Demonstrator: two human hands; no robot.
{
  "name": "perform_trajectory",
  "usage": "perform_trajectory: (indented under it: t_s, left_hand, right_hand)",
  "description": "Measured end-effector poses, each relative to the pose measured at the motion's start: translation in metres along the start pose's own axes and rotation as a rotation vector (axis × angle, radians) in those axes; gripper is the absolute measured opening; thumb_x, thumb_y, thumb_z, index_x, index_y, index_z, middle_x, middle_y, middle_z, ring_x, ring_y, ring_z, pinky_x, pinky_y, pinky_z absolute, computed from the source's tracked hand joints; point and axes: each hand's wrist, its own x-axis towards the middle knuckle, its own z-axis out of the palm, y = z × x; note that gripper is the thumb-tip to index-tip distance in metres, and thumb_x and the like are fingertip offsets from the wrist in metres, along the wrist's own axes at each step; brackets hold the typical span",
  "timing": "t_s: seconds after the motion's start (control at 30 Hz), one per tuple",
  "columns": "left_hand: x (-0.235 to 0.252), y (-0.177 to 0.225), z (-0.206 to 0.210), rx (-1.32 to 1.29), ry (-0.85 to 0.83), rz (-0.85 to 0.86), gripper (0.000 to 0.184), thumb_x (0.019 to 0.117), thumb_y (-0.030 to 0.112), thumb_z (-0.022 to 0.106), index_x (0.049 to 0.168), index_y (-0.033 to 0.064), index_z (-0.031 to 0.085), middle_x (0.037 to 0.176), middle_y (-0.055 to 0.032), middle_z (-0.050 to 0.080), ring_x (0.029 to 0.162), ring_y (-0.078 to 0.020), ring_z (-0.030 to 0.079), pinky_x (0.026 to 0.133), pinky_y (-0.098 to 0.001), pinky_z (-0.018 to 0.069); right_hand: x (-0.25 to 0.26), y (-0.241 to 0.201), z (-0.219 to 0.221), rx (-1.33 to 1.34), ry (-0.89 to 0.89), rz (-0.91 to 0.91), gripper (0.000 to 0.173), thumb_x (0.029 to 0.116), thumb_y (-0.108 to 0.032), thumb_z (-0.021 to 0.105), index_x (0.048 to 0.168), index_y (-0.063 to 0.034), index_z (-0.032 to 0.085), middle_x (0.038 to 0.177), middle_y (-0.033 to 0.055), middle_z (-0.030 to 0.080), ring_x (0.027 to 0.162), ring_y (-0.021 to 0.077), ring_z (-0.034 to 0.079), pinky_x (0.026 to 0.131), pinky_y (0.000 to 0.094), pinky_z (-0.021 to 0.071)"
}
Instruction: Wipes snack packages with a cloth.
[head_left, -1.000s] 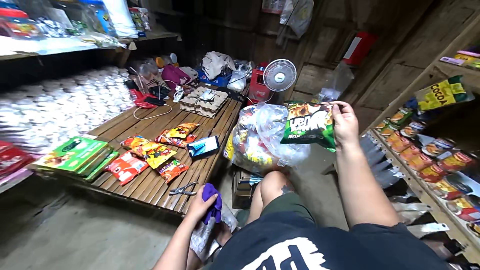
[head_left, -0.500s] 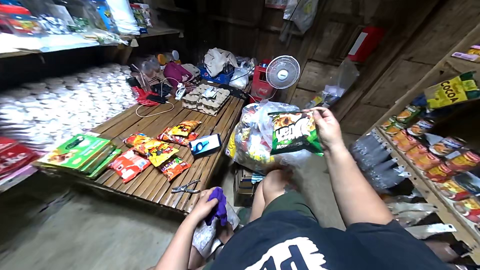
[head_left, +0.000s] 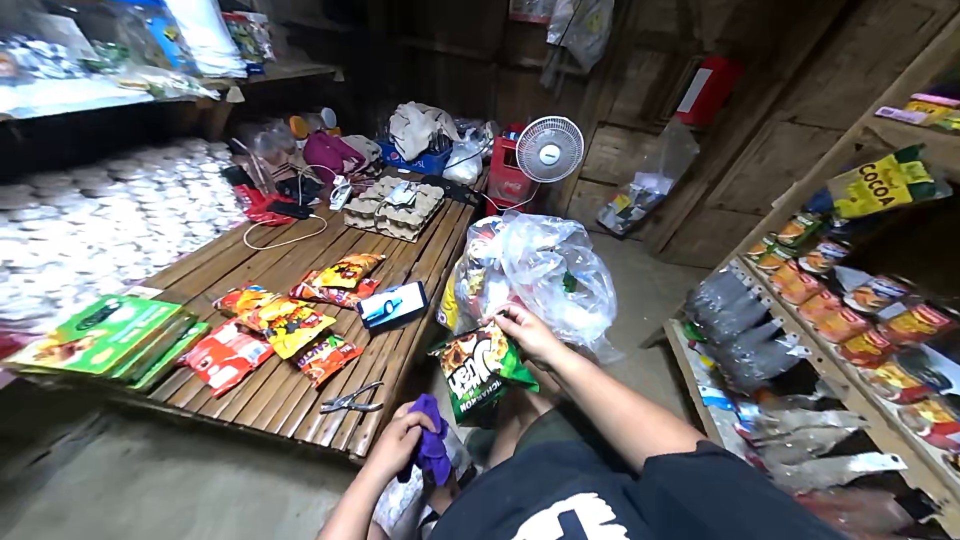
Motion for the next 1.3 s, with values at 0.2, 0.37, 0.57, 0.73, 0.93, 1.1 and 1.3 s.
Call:
perform_trajectory:
  t_s: [0.2,0.37,0.57,0.73,0.93,1.1,1.3]
  left_hand:
    - [0.0,0.025,-0.008,-0.396,0.147,-0.101,0.046,0.104,0.014,0.026,0.121,-0.0024,0.066,0.124,-0.0143,0.066,0.12,-0.0192,0.059,0.107,-0.0394,0.0455]
    - [-0.008,0.038,-0.008,-0.834,0.055,-0.215,0.066,0.1081,0.052,0.017,0.137,0.0045,0.052,0.116,-0.0056,0.069,0.105,-0.013,0.067,0.091,-0.0365,0.0572]
    - [-0.015,0.054,-0.01,-0.948,0.0,-0.326,0.051,0.1079,0.043,0.038,0.137,0.003,0.049,0.109,-0.0067,0.071,0.099,-0.0134,0.07,0.089,-0.0341,0.0592]
    - [-0.01,0.046,-0.013,-0.957,0.079,-0.31,0.052,0.1096,0.043,0.036,0.139,0.0022,0.05,0.114,-0.0105,0.071,0.104,-0.0168,0.07,0.092,-0.0366,0.0585]
    - [-0.007,0.052,-0.017,-1.076,0.375,-0.34,0.052,0.1113,0.042,0.029,0.136,0.003,0.053,0.115,-0.0122,0.069,0.104,-0.0186,0.068,0.091,-0.0373,0.0569]
    - [-0.006,0.048,-0.014,-1.182,0.416,-0.31,0.055,0.1117,0.043,0.023,0.139,0.0038,0.05,0.118,-0.0138,0.068,0.106,-0.0205,0.067,0.091,-0.0388,0.0567]
    - [-0.016,0.064,-0.012,-1.395,0.207,-0.138,0.058,0.11,0.046,0.016,0.138,0.0057,0.047,0.118,-0.0143,0.067,0.107,-0.0228,0.068,0.091,-0.0417,0.0578]
  right_hand:
    - [0.011,0.009,0.022,0.116,0.031,0.145,0.022,0.1094,-0.014,0.044,0.122,-0.0017,0.058,0.105,0.0061,0.071,0.075,0.007,0.065,0.062,0.0225,0.0526]
    - [0.018,0.026,0.049,0.22,0.003,0.28,0.023,0.1104,-0.015,0.042,0.125,-0.0024,0.055,0.11,0.0105,0.07,0.082,0.0146,0.07,0.067,0.0288,0.0576]
    - [0.018,0.043,0.079,0.214,-0.096,0.317,0.022,0.1103,-0.013,0.041,0.124,-0.0027,0.054,0.116,0.0111,0.071,0.086,0.0148,0.071,0.07,0.0284,0.0574]
    - [0.021,0.055,0.077,0.048,-0.04,0.308,0.038,0.1117,-0.026,0.039,0.143,-0.0062,0.05,0.129,0.0123,0.064,0.111,0.0189,0.065,0.092,0.0357,0.0557]
    - [-0.024,0.084,0.087,-0.174,-0.247,0.201,0.046,0.1011,-0.01,0.05,0.145,0.0032,0.047,0.142,0.0168,0.057,0.126,0.0174,0.058,0.105,0.0351,0.0496]
    - [-0.035,0.069,0.103,-0.703,-0.478,0.032,0.079,0.0925,-0.032,0.071,0.153,0.0053,0.038,0.158,0.0307,0.034,0.149,0.0391,0.033,0.122,0.0468,0.0299]
    - [-0.023,0.062,0.131,-0.854,-0.332,0.097,0.109,0.0728,-0.063,0.082,0.143,0.011,0.044,0.143,0.0292,0.052,0.137,0.0364,0.049,0.118,0.0477,0.0373]
